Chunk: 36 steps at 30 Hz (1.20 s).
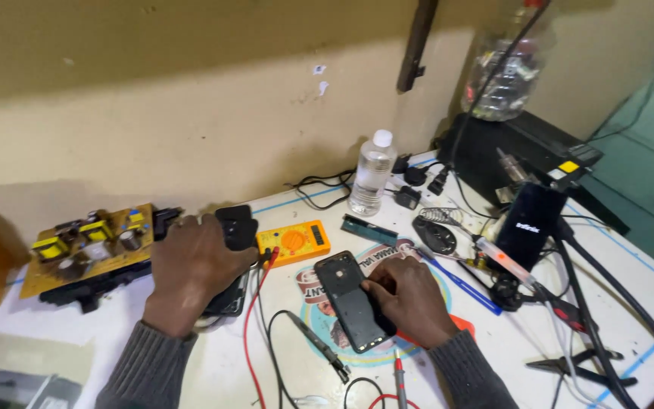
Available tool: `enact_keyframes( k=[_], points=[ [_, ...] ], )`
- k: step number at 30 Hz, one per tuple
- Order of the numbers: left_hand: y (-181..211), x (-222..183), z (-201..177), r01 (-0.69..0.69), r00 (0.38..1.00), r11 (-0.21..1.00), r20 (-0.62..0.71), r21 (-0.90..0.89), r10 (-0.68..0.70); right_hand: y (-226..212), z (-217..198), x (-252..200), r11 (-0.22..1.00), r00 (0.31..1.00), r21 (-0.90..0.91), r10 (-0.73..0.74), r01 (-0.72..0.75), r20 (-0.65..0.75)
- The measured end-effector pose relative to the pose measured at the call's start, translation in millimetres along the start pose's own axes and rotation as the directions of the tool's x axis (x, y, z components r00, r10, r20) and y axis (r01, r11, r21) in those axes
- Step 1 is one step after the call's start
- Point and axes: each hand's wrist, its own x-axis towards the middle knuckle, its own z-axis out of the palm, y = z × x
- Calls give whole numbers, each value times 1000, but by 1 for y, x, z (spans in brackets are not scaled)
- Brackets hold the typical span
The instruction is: Securing and adjusting internal components of a disassembled smartphone using a small tool on a repair workbench.
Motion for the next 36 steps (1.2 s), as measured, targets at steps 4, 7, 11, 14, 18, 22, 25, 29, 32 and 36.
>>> enact_keyframes(
  k=[4,7,11,14,18,22,25,29,32,36],
  points=[
    [-6,7,12,1,1000,999,-20,43,0,0,-2,-1,997,999,66,32,-31,-15],
    [-4,6,9,54,993,995,98,88,-62,8,3,0,999,1000,44,-4,5,-26],
    [-7,2,15,53,996,997,65,54,-57,8,4,-3,999,1000,47,14,-13,-11],
    [-6,2,17,38,997,997,61,73,-43,7,3,-2,999,1000,34,10,-10,-15],
    [1,-4,5,41,984,991,169,130,-62,10,4,-2,999,1000,33,-20,20,-18],
    [3,-4,6,32,983,990,177,137,-56,10,2,-2,998,999,44,-33,34,-28],
    [2,-8,4,16,987,990,156,140,-38,11,2,-2,995,997,66,-69,72,-41],
    [-1,-12,-5,-12,996,994,94,109,2,10,2,-4,997,999,56,-45,46,-16],
    [0,-9,-12,16,992,995,121,99,-28,10,-1,-3,997,999,57,-42,42,-15],
    [-7,-3,-11,22,986,991,160,129,-42,10,0,-2,997,1000,65,-30,30,-8]
  ],
)
